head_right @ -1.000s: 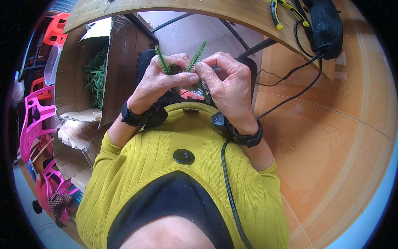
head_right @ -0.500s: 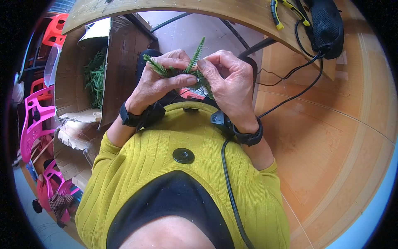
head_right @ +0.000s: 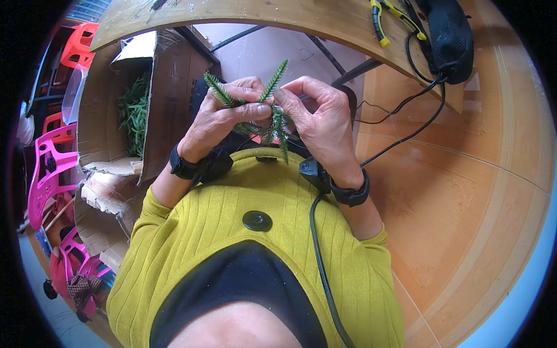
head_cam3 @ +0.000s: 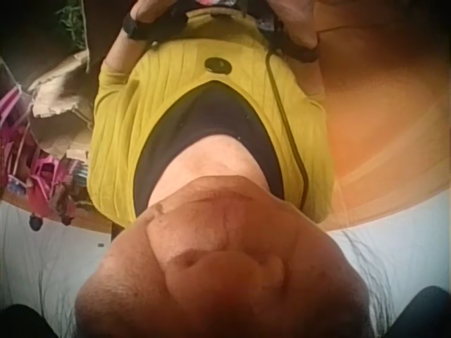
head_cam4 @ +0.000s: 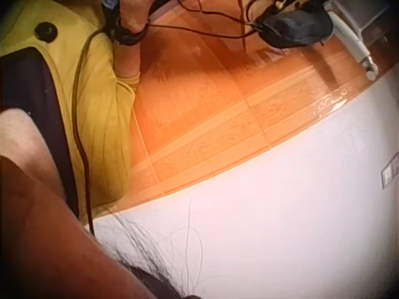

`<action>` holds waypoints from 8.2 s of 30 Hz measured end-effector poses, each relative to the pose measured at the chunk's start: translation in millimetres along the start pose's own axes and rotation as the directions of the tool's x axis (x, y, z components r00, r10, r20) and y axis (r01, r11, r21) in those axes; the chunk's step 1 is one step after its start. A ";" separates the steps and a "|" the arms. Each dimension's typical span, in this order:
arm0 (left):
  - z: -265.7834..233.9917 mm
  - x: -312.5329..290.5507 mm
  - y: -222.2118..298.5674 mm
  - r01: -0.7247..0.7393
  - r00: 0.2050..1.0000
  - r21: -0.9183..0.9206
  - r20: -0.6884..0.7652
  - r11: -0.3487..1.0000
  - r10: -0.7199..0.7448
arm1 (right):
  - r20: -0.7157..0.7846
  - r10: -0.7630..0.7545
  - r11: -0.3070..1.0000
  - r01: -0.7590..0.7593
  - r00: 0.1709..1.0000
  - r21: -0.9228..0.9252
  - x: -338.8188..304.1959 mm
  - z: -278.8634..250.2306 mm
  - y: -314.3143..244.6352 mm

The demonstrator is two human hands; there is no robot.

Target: Assembling artificial plant branches by wiring small stems together using pliers.

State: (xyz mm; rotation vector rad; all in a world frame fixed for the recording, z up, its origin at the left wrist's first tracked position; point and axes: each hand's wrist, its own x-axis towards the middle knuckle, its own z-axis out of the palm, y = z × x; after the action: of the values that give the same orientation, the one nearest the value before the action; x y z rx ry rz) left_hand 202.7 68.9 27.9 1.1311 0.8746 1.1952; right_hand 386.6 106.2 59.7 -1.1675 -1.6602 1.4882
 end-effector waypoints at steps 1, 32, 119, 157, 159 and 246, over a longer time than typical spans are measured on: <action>0.4 0.2 0.0 0.020 1.000 -0.012 -0.007 1.000 -0.020 | 0.002 0.008 1.000 -0.008 1.000 0.001 -0.4 -0.7 -1.0; -13.0 -8.4 16.8 -0.147 0.980 0.109 -0.120 0.983 0.160 | 0.017 -0.349 0.141 0.071 0.937 -0.987 132.0 -144.5 4.9; -3.3 -5.9 -5.6 -0.345 0.908 0.658 0.054 0.669 0.415 | 0.317 0.303 0.943 -0.331 0.899 0.037 -52.0 -38.4 -5.2; -9.7 0.1 4.8 -0.425 0.898 0.612 0.194 0.666 0.395 | 0.238 0.266 0.960 -0.280 0.934 0.024 -62.5 -34.7 -14.0; -4.4 -4.6 -1.8 -0.330 0.942 0.452 0.100 0.829 0.320 | 0.194 0.131 0.989 -0.116 0.972 -0.089 -63.6 -32.1 -5.5; 3.1 -10.2 -10.8 0.134 0.987 -0.300 -0.040 0.945 -0.153 | 0.163 -0.159 0.881 0.215 0.974 -0.421 -65.6 -33.6 1.6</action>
State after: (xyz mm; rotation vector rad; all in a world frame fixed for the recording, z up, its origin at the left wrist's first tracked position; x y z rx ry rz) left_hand 206.4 58.3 17.7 0.7776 0.7804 1.1998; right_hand 444.2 61.7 71.3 -1.1112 -2.2059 1.1149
